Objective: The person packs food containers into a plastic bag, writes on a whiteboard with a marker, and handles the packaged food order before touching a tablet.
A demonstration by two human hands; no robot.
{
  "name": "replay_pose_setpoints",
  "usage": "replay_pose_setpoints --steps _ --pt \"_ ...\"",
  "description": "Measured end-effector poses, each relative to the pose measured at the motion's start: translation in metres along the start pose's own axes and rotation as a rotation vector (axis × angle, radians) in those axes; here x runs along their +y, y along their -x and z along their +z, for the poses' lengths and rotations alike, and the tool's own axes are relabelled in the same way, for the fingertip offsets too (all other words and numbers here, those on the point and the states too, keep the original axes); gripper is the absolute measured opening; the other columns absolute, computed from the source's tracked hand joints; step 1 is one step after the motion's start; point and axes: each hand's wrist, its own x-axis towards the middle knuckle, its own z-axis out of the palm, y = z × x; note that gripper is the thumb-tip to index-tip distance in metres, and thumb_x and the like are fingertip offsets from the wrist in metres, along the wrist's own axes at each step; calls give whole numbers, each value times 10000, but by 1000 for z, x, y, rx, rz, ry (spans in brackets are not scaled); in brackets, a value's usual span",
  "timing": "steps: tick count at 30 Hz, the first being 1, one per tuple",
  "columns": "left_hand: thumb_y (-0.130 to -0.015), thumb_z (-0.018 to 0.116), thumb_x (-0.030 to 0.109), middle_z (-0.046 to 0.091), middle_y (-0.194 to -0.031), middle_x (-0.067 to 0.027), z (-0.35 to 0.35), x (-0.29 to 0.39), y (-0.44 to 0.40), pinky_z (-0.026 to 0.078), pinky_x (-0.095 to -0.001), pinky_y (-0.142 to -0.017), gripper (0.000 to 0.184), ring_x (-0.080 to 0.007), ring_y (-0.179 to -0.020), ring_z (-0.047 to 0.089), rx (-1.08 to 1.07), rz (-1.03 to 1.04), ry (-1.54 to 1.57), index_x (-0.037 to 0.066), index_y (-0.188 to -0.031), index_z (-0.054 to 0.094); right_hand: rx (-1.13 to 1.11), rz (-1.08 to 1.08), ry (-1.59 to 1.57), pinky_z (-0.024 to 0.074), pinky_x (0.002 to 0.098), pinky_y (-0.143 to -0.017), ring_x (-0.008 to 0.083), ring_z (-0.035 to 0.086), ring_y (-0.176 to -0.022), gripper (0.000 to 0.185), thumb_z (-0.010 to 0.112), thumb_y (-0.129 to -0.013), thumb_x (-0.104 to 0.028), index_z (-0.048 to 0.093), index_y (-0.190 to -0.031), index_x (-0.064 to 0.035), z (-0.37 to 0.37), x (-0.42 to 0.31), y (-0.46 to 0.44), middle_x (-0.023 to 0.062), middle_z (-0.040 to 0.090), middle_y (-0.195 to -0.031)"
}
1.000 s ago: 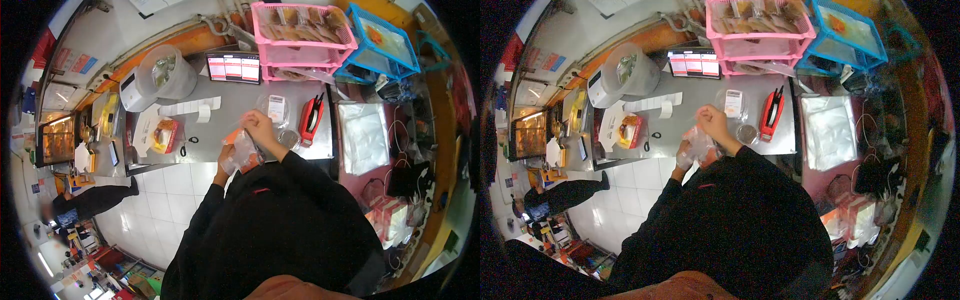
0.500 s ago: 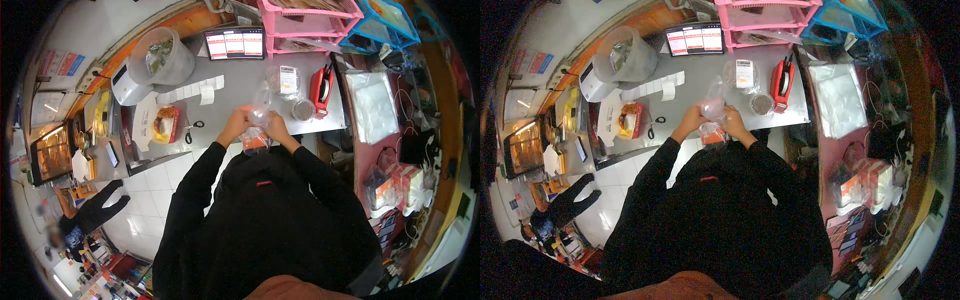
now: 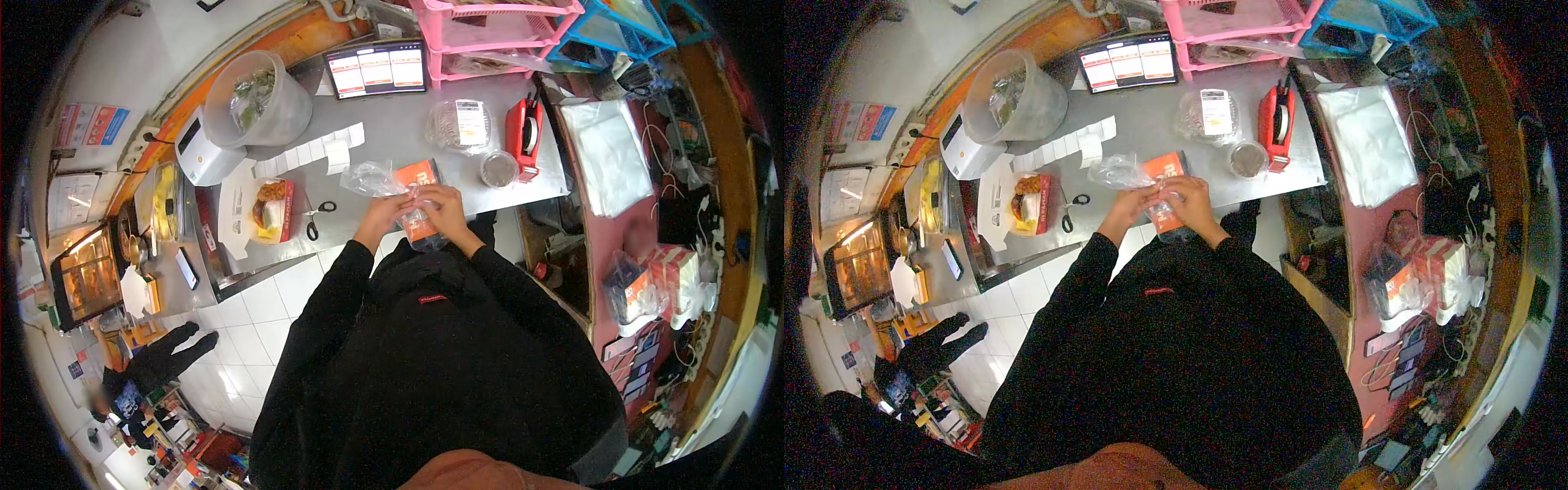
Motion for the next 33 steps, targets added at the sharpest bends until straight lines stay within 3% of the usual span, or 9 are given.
replay_pose_setpoints --steps 4,12,16,22,27,31,33 --pt "-808 670 26 646 -967 -147 -1 -14 3 562 -320 -734 224 -228 -853 654 55 98 -21 -71 -998 599 -42 227 -148 419 318 -852 237 573 -941 88 643 -767 -53 644 -844 -10 4 4 3 93 615 -983" --pt "-777 715 41 640 -967 -115 1 -22 6 552 -312 -732 286 -199 -847 641 72 259 -59 -22 -1022 582 -167 238 -89 395 325 -874 236 512 -992 121 583 -821 -111 615 -836 5 7 26 2 80 550 -990" --pt "-779 712 37 639 -971 -111 3 -24 6 548 -314 -731 280 -201 -858 640 98 259 -25 -15 -1021 581 -160 280 -99 404 374 -882 288 516 -1000 143 590 -784 -160 652 -822 -37 7 27 3 87 563 -1007" --pt "-792 700 40 635 -986 -126 2 -26 4 550 -317 -744 284 -207 -844 638 103 231 -72 -35 -1034 572 -175 210 -102 390 326 -873 249 511 -981 152 595 -811 -140 620 -818 10 6 32 2 90 551 -964" --pt "-777 722 71 646 -933 -93 4 -24 9 511 -283 -706 267 -160 -814 625 168 248 -189 -23 -1003 616 -166 356 -104 391 334 -875 257 513 -990 156 600 -808 -149 626 -810 5 5 20 -8 92 559 -964" --pt "-789 708 61 643 -967 -113 -3 -34 4 518 -294 -747 272 -179 -846 628 189 213 -229 -31 -1019 597 -119 438 -241 386 345 -874 260 505 -978 149 608 -786 -159 628 -784 -11 7 22 -7 89 548 -950" --pt "-793 701 55 644 -969 -112 1 -30 7 520 -299 -753 263 -183 -844 630 202 174 -145 -31 -1019 597 -188 332 -147 380 347 -872 259 493 -974 143 608 -769 -163 630 -777 -22 2 23 -6 87 538 -941"
